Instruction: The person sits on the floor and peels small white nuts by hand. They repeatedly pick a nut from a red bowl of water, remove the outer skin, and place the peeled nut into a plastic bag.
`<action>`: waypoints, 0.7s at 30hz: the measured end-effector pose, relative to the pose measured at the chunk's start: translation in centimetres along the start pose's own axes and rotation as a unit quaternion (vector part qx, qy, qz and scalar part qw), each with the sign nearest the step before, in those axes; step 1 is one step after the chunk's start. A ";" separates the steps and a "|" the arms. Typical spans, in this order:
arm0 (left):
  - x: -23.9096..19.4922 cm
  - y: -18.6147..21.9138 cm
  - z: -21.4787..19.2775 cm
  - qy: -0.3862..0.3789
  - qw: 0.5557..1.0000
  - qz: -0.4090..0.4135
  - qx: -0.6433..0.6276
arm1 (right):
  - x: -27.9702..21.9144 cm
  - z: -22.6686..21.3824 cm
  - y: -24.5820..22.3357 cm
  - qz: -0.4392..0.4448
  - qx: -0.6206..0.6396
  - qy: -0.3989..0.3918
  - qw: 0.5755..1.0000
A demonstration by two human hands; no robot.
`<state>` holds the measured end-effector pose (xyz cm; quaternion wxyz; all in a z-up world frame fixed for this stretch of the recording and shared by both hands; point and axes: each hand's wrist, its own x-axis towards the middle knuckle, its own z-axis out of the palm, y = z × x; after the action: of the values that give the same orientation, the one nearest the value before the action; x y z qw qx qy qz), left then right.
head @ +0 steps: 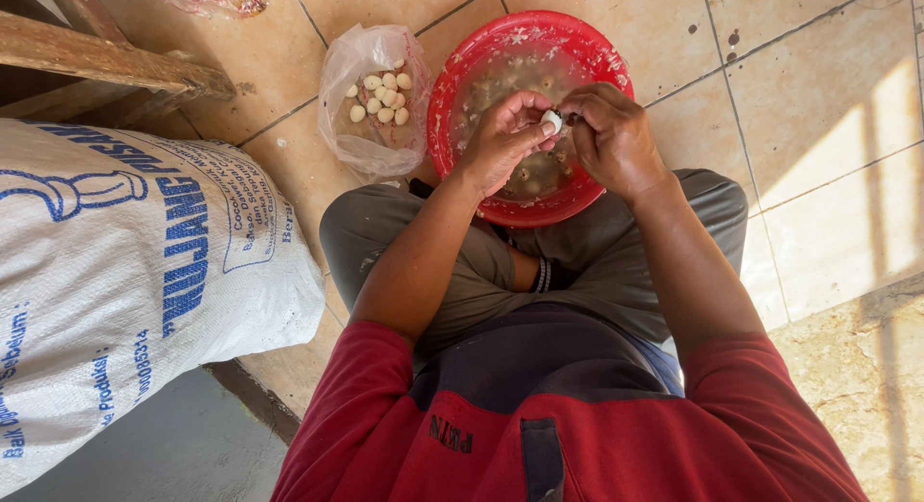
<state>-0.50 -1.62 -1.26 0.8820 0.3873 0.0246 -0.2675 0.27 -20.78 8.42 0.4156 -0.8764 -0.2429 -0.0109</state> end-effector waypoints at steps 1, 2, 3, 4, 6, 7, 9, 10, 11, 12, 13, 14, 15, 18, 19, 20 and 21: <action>0.0 0.0 -0.1 0.003 1.000 0.002 0.007 | 0.0 -0.2 -0.2 0.011 0.008 -0.015 1.000; 0.0 0.1 -0.2 0.006 1.000 0.003 0.015 | 0.1 -0.4 -0.4 -0.003 0.006 -0.020 1.000; -0.1 0.1 -0.2 0.009 1.000 0.004 0.021 | 0.0 -0.7 -0.5 -0.015 0.003 -0.025 1.000; -0.1 0.2 -0.3 0.005 0.999 0.006 0.035 | -0.1 -0.8 -0.5 -0.027 0.001 -0.030 0.999; -0.1 0.4 -0.3 -0.003 0.998 0.009 0.063 | -0.1 -0.8 -0.4 -0.005 0.008 -0.040 0.999; -0.1 0.6 -0.3 -0.007 0.998 0.010 0.069 | -0.1 -0.7 -0.3 0.004 0.012 -0.045 0.999; -0.1 1.0 -0.2 -0.016 0.996 0.014 0.082 | 0.0 -0.8 -0.2 -0.010 -0.002 -0.048 0.999; -0.1 1.1 -0.2 -0.018 0.996 0.014 0.082 | 0.0 -0.8 0.0 -0.017 -0.009 -0.049 0.999; -0.1 1.2 -0.2 -0.020 0.996 0.015 0.082 | 0.0 -0.8 0.0 -0.021 -0.011 -0.051 0.998; -0.2 1.3 -0.2 -0.022 0.996 0.015 0.082 | 0.0 -0.8 0.2 -0.025 -0.013 -0.053 0.998; -0.2 1.3 -0.2 -0.021 0.996 0.011 0.083 | 0.0 -0.7 0.2 -0.029 -0.015 -0.055 0.998; -0.3 1.3 -0.2 -0.020 0.996 0.007 0.084 | 0.1 -0.6 0.3 -0.041 -0.024 -0.049 0.998; -0.3 1.3 -0.2 -0.019 0.996 0.003 0.085 | 0.1 -0.6 0.4 -0.054 -0.033 -0.042 0.997; -0.3 1.2 -0.1 -0.026 0.997 0.000 0.072 | 0.2 -0.5 0.6 -0.090 -0.053 -0.036 0.994; -0.3 1.2 -0.1 -0.028 0.997 0.001 0.066 | 0.2 -0.4 0.7 -0.102 -0.059 -0.037 0.992; -0.3 1.2 -0.2 -0.029 0.998 0.002 0.059 | 0.3 -0.3 0.8 -0.093 -0.048 -0.032 0.994; -0.3 1.2 -0.2 -0.031 0.998 0.003 0.052 | 0.3 -0.1 1.0 -0.083 -0.038 -0.028 0.995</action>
<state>-0.17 -0.67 -0.50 0.8618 0.4245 -0.0177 -0.2772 1.03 -21.30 7.85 0.3730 -0.8684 -0.3255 -0.0302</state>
